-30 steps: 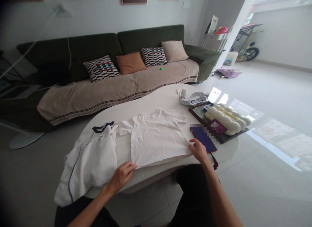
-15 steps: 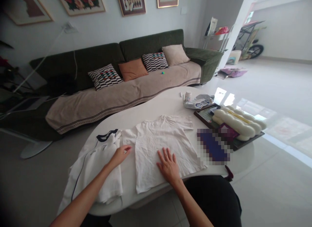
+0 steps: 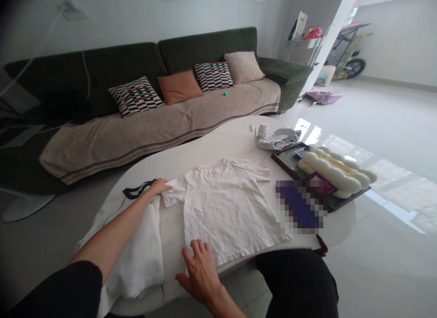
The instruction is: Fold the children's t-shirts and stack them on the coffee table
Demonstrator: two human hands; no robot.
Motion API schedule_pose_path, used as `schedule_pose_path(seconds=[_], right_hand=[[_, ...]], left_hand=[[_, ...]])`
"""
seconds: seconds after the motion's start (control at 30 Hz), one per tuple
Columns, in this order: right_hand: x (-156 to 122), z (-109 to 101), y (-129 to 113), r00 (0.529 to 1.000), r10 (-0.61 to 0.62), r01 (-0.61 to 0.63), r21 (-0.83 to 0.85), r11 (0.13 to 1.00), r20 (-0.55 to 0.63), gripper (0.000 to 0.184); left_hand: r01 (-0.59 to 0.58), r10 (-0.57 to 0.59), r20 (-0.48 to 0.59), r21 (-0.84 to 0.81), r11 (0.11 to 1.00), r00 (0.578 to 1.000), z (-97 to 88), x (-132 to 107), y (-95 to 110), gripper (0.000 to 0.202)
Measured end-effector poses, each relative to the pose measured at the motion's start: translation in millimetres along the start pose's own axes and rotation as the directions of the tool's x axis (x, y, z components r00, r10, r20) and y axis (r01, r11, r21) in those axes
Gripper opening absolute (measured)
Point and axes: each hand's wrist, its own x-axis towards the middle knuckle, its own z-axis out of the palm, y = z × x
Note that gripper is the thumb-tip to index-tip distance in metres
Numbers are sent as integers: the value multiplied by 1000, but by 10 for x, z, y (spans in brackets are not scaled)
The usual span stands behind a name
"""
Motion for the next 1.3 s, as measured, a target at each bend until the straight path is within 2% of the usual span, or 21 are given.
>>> schedule_pose_path(seconds=[0.07,0.17,0.27,0.37,0.5,0.67,0.73,0.8,0.93,1.03,1.1,1.2,1.3], right_hand=[[31,103,-149,999,8,-7,-30,1000,38,49],[81,230,-205,997,57,-50,-112,992,56,24],[85,272,-185,993,113,-109,-147,983,20,25],[37,232,-185,989,148,-143,-135,980,24,29],[-41,116,-208,992,101,-99,-33,995,73,23],[-117,-40,-138,985,171,-167,117,979,-28,11],[-153,-90,-67,976,206,-192,158,969,-76,16],[-196,-140,23,964,240,-214,208,954,-112,21],[-300,-249,254,932,321,-235,392,890,-169,21],[-373,-295,445,904,393,-260,510,820,-171,17],[-410,-295,553,893,423,-282,547,788,-150,15],[-446,-258,656,885,450,-312,568,762,-118,13],[-464,-212,699,887,440,-288,577,765,-141,12]], left_hand=[[8,-5,47,-65,998,999,-55,-40,-39,14],[35,-20,80,-183,982,997,-141,-151,-100,13],[74,-50,88,-306,949,995,-205,-274,-134,10],[113,-96,62,-414,903,994,-237,-371,-123,9],[156,-182,-4,-496,854,983,-232,-479,-83,13],[190,-267,-66,-544,817,961,-248,-579,19,23],[177,-256,-61,-571,801,965,-287,-561,160,23],[143,-211,-44,-599,788,977,-329,-495,390,21],[68,-82,8,-639,766,997,-292,-277,1023,20],[51,-14,62,-653,756,998,-86,-112,1478,21],[56,3,90,-647,760,996,115,-21,1702,19],[59,1,97,-617,785,995,419,88,1893,18],[35,3,64,-575,818,998,616,176,1944,20]])
